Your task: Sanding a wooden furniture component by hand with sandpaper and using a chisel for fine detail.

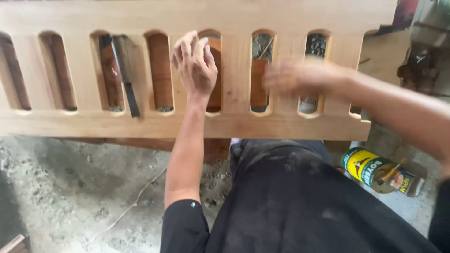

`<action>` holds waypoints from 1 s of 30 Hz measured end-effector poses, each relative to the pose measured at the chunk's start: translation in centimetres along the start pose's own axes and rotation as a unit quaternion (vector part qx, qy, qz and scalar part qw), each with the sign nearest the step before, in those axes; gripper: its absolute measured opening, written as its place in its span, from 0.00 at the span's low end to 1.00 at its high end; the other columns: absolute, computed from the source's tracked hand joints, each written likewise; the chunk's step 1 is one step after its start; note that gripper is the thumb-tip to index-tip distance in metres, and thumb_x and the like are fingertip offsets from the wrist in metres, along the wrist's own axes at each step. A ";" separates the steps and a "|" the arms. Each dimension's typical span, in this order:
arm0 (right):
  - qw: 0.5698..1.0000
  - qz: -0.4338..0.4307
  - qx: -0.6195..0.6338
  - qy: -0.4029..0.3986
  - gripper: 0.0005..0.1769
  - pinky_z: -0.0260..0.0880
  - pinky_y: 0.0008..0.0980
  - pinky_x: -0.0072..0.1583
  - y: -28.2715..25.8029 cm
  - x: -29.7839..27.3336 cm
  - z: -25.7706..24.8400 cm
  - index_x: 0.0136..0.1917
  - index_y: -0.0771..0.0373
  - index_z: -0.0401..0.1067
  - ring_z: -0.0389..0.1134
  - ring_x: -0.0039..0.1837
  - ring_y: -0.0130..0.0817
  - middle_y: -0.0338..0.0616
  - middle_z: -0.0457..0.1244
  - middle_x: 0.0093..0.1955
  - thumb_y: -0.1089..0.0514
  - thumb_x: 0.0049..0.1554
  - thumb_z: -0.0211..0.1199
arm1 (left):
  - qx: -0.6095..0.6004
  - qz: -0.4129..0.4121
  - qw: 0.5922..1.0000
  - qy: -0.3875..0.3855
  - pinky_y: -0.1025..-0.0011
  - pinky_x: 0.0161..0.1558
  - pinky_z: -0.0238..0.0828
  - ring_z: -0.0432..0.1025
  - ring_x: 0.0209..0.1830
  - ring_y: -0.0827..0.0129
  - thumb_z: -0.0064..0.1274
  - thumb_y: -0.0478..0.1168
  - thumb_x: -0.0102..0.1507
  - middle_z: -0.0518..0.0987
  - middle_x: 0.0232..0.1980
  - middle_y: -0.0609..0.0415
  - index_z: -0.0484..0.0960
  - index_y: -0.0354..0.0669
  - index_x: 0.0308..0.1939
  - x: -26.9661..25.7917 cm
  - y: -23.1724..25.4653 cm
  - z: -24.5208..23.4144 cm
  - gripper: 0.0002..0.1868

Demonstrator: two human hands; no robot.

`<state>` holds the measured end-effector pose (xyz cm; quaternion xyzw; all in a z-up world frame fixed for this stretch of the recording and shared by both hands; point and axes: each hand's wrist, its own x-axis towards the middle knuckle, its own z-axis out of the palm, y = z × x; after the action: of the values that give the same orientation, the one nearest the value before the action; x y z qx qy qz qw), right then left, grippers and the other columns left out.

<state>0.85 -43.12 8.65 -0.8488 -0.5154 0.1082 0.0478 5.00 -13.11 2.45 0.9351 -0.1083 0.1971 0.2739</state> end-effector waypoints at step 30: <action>0.605 0.350 0.490 0.520 0.09 0.73 0.26 0.56 -0.8 -15.5 2.5 0.57 0.68 0.75 0.69 0.53 0.28 0.43 0.68 0.56 0.62 0.74 0.55 | -0.072 -0.078 0.986 -0.128 0.52 0.75 0.54 0.56 0.76 0.34 0.56 0.50 0.65 0.55 0.76 0.21 0.49 0.18 0.75 -7.2 21.7 6.7 0.49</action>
<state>-7.37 -56.55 8.45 -0.7271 0.0630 -0.1066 0.6752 -6.14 -34.13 4.41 0.9360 -0.0828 0.0459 0.3389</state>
